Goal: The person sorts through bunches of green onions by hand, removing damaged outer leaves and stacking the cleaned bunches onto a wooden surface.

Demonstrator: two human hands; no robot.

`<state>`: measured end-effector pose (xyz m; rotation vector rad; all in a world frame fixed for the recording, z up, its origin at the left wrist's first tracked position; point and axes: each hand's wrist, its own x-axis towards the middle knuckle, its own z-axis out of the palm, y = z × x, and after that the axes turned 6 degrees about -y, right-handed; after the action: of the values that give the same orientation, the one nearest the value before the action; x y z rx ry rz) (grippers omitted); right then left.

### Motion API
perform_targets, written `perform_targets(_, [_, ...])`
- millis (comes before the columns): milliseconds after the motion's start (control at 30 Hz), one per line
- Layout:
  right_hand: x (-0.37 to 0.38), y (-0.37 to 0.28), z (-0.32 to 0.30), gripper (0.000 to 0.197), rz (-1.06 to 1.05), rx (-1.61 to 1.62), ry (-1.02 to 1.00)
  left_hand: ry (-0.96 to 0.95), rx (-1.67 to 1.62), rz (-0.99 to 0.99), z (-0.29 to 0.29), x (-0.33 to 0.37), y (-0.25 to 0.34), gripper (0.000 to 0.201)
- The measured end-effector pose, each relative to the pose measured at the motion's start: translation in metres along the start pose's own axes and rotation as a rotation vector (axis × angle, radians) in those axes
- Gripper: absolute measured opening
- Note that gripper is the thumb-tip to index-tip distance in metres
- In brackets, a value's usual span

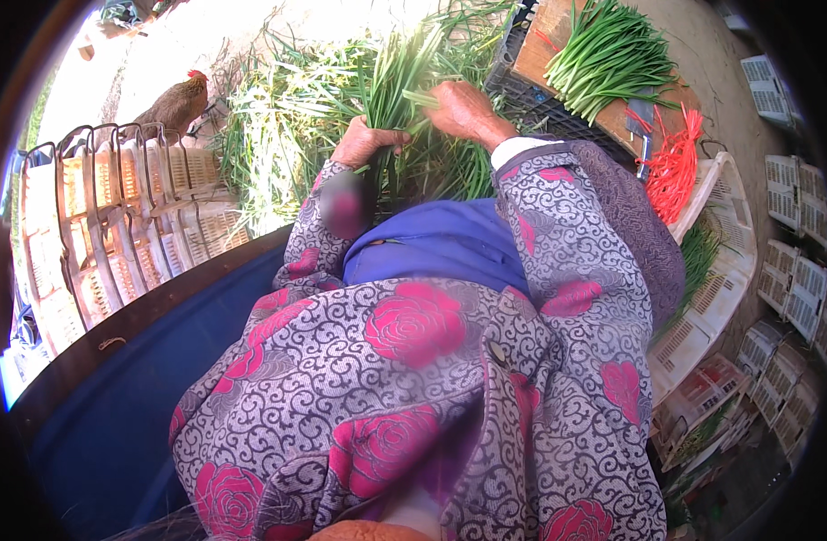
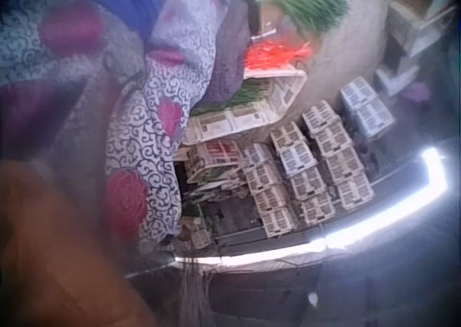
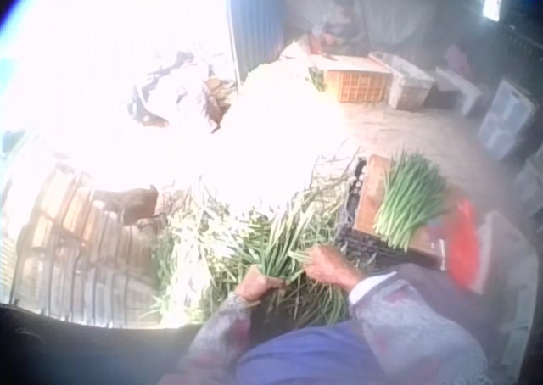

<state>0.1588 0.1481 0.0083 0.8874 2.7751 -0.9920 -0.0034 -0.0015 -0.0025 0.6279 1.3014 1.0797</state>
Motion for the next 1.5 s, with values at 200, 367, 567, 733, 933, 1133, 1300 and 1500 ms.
perform_targets(200, [0.012, 0.035, 0.0, 0.023, 0.257, -0.175, 0.275, -0.006, -0.091, 0.009, -0.006, 0.0, 0.001, 0.025])
perform_targets(367, [0.01, 0.095, -0.002, 0.023, 0.583, -0.102, 0.176, -0.003, -0.301, -0.007, -0.019, 0.007, -0.01, 0.037])
perform_targets(567, [0.005, 0.03, 0.002, 0.034, 0.237, 1.039, -0.022, 0.041, -0.421, 0.019, -0.012, 0.004, -0.013, 0.035])
perform_targets(733, [0.008, 0.014, 0.018, 0.035, 0.032, 1.05, 0.035, 0.038, -0.426, -0.03, 0.0, -0.013, 0.001, 0.041])
perform_targets(933, [0.009, 0.085, -0.015, 0.042, 0.335, 0.053, 0.352, -0.315, -0.69, 0.041, -0.006, -0.01, -0.007, 0.052])
perform_targets(1133, [-0.001, 0.026, -0.039, 0.041, 0.026, 0.928, 0.387, -0.405, -0.743, 0.002, -0.013, -0.006, -0.02, 0.06])
perform_targets(1300, [0.002, -0.003, -0.039, 0.036, -0.08, 0.861, 0.151, -0.407, -0.726, -0.116, 0.001, -0.016, -0.011, 0.059])
perform_targets(1500, [0.006, -0.004, -0.023, 0.028, 0.095, 0.899, 0.245, -0.209, -0.559, -0.115, -0.001, -0.001, -0.021, 0.052])
